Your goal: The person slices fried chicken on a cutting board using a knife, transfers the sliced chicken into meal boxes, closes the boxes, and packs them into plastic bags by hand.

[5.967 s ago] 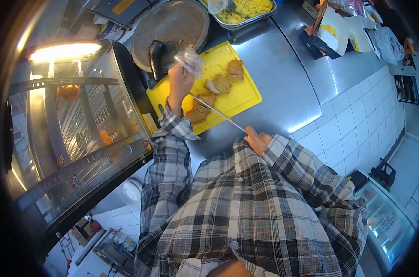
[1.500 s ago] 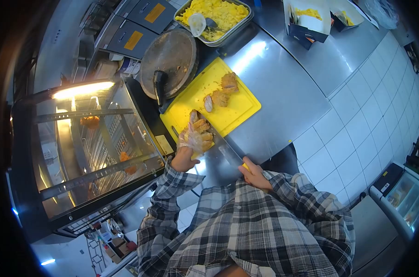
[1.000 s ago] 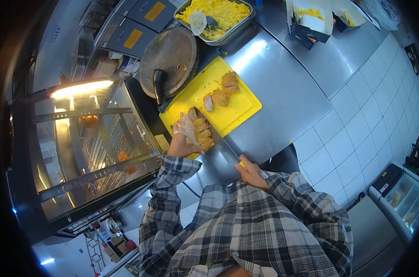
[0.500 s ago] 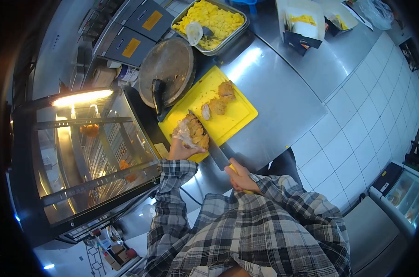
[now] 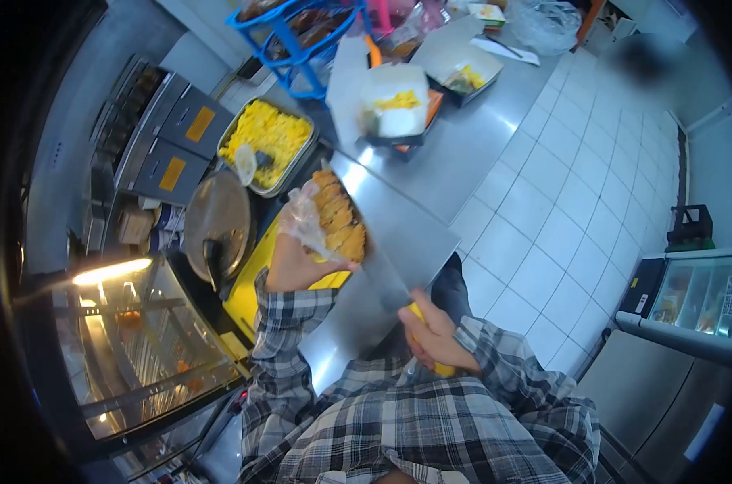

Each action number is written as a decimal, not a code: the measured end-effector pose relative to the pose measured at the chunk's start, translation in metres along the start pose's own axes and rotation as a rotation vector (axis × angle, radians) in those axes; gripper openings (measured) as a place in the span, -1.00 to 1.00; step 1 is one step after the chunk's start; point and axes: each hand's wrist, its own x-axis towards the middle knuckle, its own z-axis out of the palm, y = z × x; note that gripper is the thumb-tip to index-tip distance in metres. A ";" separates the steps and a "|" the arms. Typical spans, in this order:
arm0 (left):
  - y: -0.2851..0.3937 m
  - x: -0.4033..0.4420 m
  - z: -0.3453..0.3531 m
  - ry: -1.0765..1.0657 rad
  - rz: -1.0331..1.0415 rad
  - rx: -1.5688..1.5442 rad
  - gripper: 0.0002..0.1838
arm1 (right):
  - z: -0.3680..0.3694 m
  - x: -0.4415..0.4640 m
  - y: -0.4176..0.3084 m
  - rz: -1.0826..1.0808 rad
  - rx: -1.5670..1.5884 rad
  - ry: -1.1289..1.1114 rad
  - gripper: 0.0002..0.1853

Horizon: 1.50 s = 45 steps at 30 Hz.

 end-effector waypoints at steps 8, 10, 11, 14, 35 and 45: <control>-0.028 0.034 0.024 -0.048 0.138 -0.571 0.06 | 0.036 -0.011 -0.023 -0.180 -0.168 0.313 -0.74; -0.033 0.039 0.009 -0.024 0.137 -0.498 -0.08 | 0.038 0.009 -0.028 -0.151 -0.168 0.335 -0.71; -0.030 0.038 -0.002 -0.122 -0.137 -0.565 -0.25 | 0.035 0.017 -0.029 -0.164 -0.164 0.304 -0.69; -0.036 0.041 0.008 0.170 -0.114 -0.358 -0.34 | 0.029 0.019 -0.032 -0.182 -0.142 0.259 -0.65; -0.100 -0.362 -0.101 0.365 -0.283 0.187 -0.13 | 0.048 -0.007 0.046 -0.013 -0.286 -0.215 -0.74; -0.201 -0.279 -0.102 0.081 -0.129 0.608 -0.53 | 0.132 0.059 0.182 -0.020 -0.067 0.097 -0.84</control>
